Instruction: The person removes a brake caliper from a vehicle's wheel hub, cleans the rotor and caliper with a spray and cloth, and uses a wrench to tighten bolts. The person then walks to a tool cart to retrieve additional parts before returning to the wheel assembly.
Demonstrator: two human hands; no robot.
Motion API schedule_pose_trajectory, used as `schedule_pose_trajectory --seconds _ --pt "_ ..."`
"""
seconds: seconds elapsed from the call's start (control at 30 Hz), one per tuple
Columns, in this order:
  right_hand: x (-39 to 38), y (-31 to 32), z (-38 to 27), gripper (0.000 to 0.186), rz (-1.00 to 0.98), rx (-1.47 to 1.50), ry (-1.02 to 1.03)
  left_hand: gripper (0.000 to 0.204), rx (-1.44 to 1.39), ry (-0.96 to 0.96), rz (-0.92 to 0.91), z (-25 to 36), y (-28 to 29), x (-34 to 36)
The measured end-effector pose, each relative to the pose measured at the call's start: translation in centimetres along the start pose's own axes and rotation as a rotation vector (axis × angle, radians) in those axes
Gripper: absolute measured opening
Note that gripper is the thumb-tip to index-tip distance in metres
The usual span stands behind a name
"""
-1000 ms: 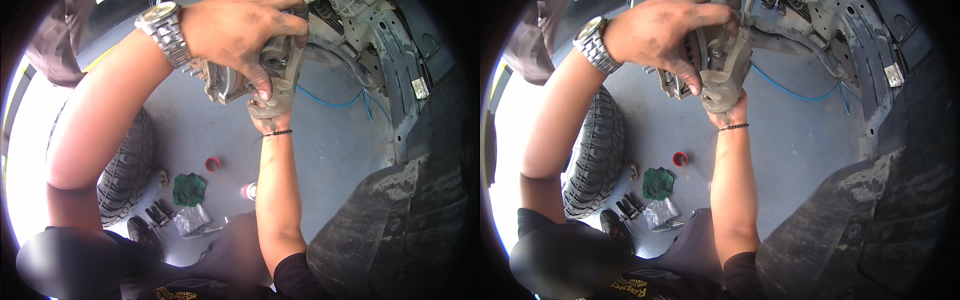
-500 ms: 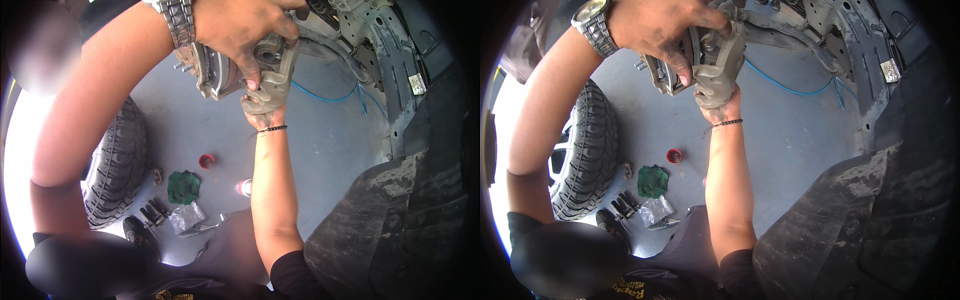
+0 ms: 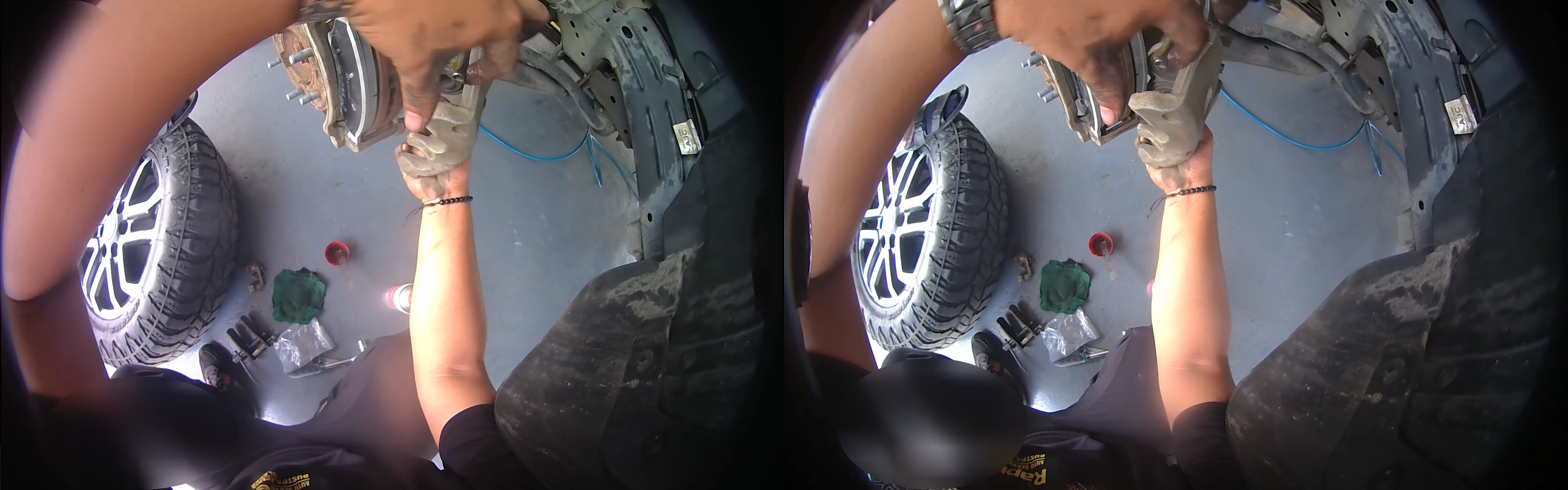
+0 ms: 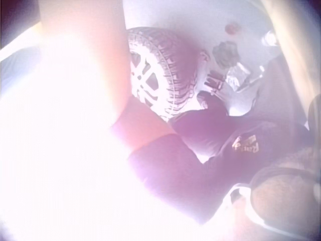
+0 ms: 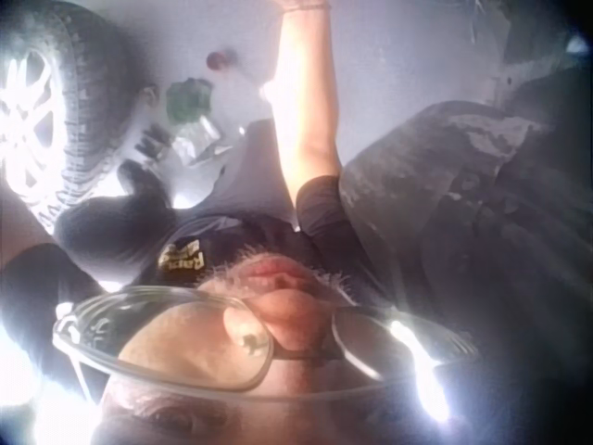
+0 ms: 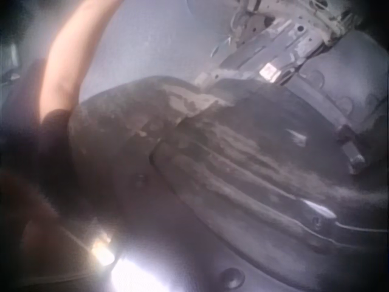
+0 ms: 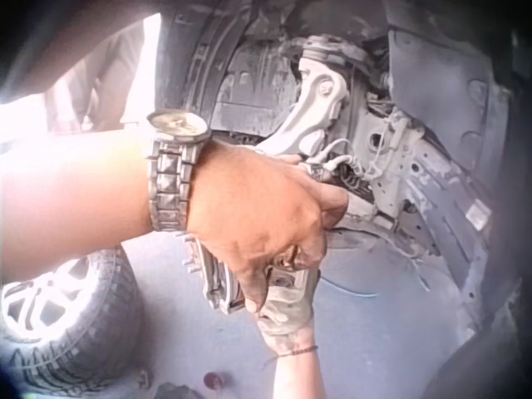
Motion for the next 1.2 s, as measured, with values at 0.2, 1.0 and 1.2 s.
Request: schedule_pose_trajectory --seconds 0.2,1.0,1.2 --pt "0.7 0.2 -0.7 0.043 -0.106 -0.003 0.03 0.068 -0.049 0.275 0.402 1.3 -0.6 -5.9" --pt "0.0 0.2 -0.8 0.057 0.084 -0.268 0.062 0.077 0.143 0.694 0.401 0.8 -0.8 -4.1" --pt "-0.4 0.4 -0.4 0.039 0.196 -0.266 0.071 0.066 0.258 0.265 0.166 2.0 -0.5 -3.3"
Point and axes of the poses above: each hand's wrist, its own x-axis towards the middle knuckle, its own y-axis out of the back of the hand, z = x × y, the point moved 10 cm from there along x, towards the middle knuckle, and after that the axes turned 8 degrees about -z, right-handed, at the moved point
